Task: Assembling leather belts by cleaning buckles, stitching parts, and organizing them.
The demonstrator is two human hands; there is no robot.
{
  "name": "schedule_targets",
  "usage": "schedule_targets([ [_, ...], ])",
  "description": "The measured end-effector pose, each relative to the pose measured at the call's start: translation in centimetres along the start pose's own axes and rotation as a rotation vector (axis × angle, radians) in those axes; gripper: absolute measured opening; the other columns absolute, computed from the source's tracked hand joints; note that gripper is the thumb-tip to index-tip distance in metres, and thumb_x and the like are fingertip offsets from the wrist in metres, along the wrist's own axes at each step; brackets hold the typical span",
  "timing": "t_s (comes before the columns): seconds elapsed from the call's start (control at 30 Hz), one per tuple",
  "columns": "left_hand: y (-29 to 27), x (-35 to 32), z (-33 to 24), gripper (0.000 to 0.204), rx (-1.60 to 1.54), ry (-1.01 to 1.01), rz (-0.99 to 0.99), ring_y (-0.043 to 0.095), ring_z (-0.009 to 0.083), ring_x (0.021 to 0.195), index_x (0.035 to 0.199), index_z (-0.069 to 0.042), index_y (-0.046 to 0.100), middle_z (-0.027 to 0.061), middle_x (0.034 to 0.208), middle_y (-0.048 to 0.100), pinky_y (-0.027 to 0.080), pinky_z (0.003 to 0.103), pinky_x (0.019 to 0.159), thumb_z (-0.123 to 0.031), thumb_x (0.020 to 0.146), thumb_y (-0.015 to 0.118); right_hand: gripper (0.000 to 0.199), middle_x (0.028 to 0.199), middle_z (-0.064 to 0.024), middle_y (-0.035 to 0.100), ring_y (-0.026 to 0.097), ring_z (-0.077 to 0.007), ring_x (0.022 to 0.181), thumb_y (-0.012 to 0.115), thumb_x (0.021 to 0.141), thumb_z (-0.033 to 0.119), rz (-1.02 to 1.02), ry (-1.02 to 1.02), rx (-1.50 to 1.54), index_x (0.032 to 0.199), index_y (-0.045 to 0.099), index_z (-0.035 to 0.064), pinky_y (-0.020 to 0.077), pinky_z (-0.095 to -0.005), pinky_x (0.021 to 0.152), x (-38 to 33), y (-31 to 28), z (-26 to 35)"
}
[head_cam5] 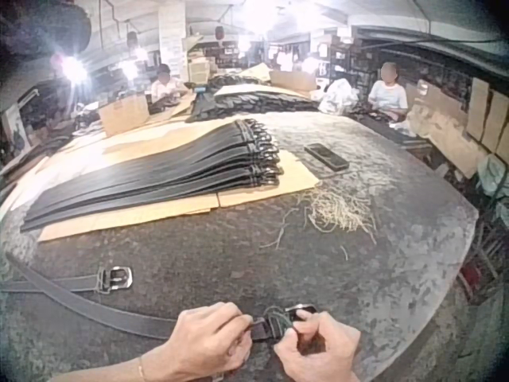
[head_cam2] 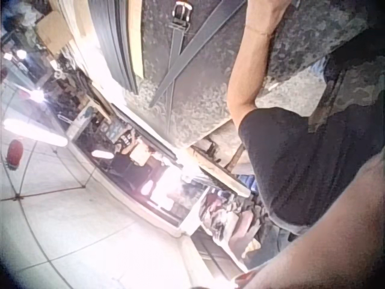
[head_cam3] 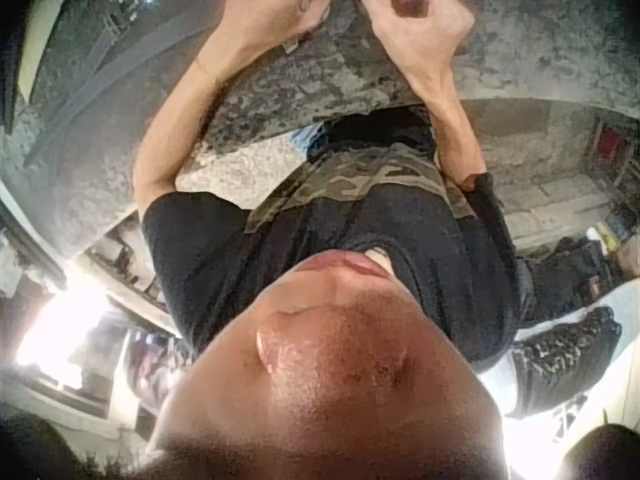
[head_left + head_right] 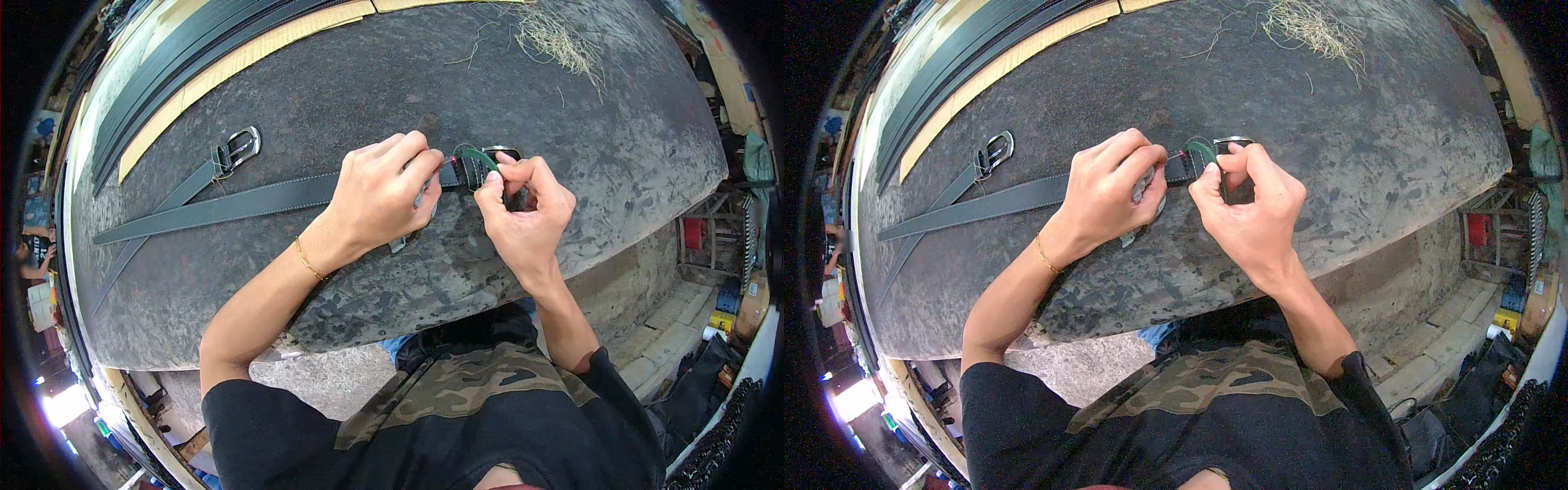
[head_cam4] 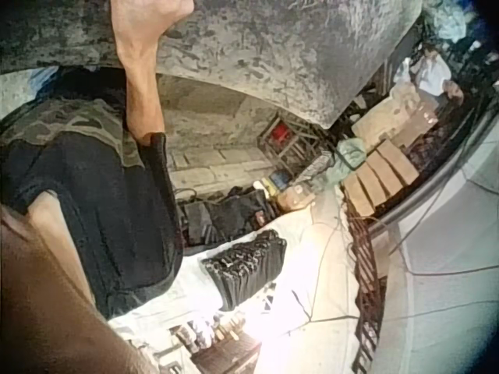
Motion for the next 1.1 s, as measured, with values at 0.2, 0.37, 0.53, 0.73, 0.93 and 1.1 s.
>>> schedule_targets([
  [0.2, -0.01, -0.07, 0.0, 0.019, -0.003, -0.001, -0.004, 0.062, 0.0242, 0.065, 0.084, -0.003, 0.062, 0.0082, 0.078, 0.057, 0.051, 0.033, 0.055, 0.002, 0.067, 0.07, 0.016, 0.059, -0.0056, 0.056, 0.056, -0.0104, 0.052, 0.072, 0.074, -0.002, 0.011, -0.036, -0.008, 0.081, 0.058, 0.0006, 0.0474, -0.0254, 0.053, 0.06, 0.11, 0.16],
  [0.37, -0.04, -0.02, -0.1, 0.02, 0.009, 0.002, -0.002, 0.062, 0.0242, 0.065, 0.084, -0.004, 0.063, 0.0081, 0.078, 0.058, 0.051, 0.033, 0.055, 0.002, 0.067, 0.07, 0.015, 0.06, -0.0053, 0.056, 0.056, -0.0102, 0.052, 0.071, 0.074, -0.002, 0.006, -0.053, -0.009, 0.081, 0.058, 0.0006, 0.0476, -0.0256, 0.053, 0.06, 0.11, 0.28],
  [0.53, -0.03, 0.0, -0.15, 0.02, 0.03, -0.004, -0.005, 0.063, 0.0243, 0.066, 0.085, -0.004, 0.063, 0.0083, 0.079, 0.058, 0.052, 0.033, 0.056, 0.002, 0.067, 0.07, 0.015, 0.06, -0.004, 0.056, 0.055, -0.0105, 0.052, 0.072, 0.074, -0.001, -0.039, 0.03, 0.047, 0.08, 0.058, 0.0012, 0.0474, -0.0261, 0.052, -0.07, -0.19, -0.1],
  [0.73, 0.07, -0.25, -0.12, 0.019, 0.034, -0.016, 0.002, 0.064, 0.0245, 0.067, 0.085, -0.003, 0.063, 0.0083, 0.079, 0.059, 0.053, 0.032, 0.057, 0.001, 0.068, 0.07, 0.015, 0.059, -0.0051, 0.055, 0.056, -0.0118, 0.052, 0.072, 0.073, 0.0, -0.002, 0.03, 0.029, 0.08, 0.058, 0.0019, 0.0471, -0.0262, 0.052, -0.13, -0.03, 0.22],
  [0.93, -0.05, -0.1, -0.24, 0.018, 0.037, -0.01, 0.001, 0.064, 0.0241, 0.067, 0.085, -0.003, 0.063, 0.0079, 0.079, 0.059, 0.053, 0.033, 0.057, 0.0, 0.068, 0.07, 0.016, 0.059, -0.0061, 0.057, 0.057, -0.0137, 0.051, 0.072, 0.072, 0.0, -0.006, -0.008, 0.008, 0.079, 0.058, 0.0021, 0.0472, -0.0268, 0.051, -0.1, 0.1, 0.12],
  [1.1, -0.09, -0.21, 0.0, 0.019, 0.035, -0.014, -0.015, 0.064, 0.0244, 0.067, 0.085, -0.003, 0.063, 0.0082, 0.079, 0.059, 0.053, 0.033, 0.057, 0.001, 0.068, 0.07, 0.015, 0.06, -0.0053, 0.057, 0.058, -0.012, 0.053, 0.071, 0.074, 0.0, -0.012, 0.022, 0.019, 0.08, 0.059, 0.0013, 0.0474, -0.0263, 0.053, -0.06, 0.16, 0.18],
])
Point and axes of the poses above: each hand's wrist, its own x-axis towards the middle knuckle, its own y-axis out of the palm, z = x × y, the point moved 4 cm from there along x, towards the middle knuckle
